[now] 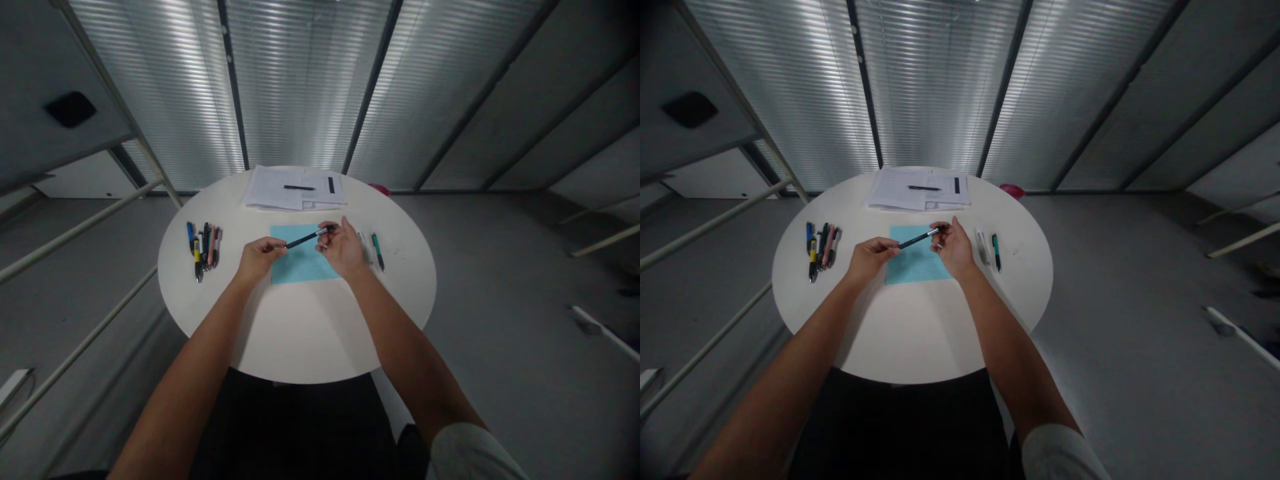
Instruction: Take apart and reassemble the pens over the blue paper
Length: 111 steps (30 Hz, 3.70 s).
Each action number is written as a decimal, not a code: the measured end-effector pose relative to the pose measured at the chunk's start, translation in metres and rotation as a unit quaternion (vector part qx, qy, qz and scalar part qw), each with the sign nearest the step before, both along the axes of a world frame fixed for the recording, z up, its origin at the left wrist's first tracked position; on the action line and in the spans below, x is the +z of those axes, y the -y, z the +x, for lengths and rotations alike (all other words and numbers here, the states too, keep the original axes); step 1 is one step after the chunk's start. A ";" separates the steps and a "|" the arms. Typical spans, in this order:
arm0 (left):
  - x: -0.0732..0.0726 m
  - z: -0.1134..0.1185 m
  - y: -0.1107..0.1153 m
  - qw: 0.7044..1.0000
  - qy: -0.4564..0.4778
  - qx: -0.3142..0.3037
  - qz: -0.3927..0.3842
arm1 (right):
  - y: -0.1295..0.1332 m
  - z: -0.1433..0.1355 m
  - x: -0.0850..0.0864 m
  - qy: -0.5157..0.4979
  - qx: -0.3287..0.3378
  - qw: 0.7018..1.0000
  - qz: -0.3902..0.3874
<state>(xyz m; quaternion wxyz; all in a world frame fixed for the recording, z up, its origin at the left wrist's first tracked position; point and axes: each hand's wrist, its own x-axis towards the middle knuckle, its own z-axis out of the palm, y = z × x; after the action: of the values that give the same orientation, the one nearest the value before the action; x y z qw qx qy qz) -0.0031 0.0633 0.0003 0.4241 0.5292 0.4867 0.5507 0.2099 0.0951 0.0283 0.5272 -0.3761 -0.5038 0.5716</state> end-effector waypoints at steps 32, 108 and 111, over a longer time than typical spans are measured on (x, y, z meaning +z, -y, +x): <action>-0.006 -0.011 -0.003 0.861 -0.508 0.007 0.025 | 0.013 -0.006 0.004 0.118 0.042 0.992 0.015; -0.005 -0.011 -0.003 0.864 -0.502 0.004 0.033 | -0.002 0.051 -0.005 0.733 -0.204 0.649 0.015; 0.002 -0.013 0.002 0.861 -0.504 0.067 0.023 | -0.003 0.050 -0.004 0.721 -0.219 0.657 0.015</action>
<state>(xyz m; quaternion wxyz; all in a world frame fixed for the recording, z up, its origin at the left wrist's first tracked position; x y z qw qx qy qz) -0.0158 0.0612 0.0020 0.0711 0.7100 0.6556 0.2470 0.2603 0.0979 0.0246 0.1140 -0.7620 -0.6372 -0.0182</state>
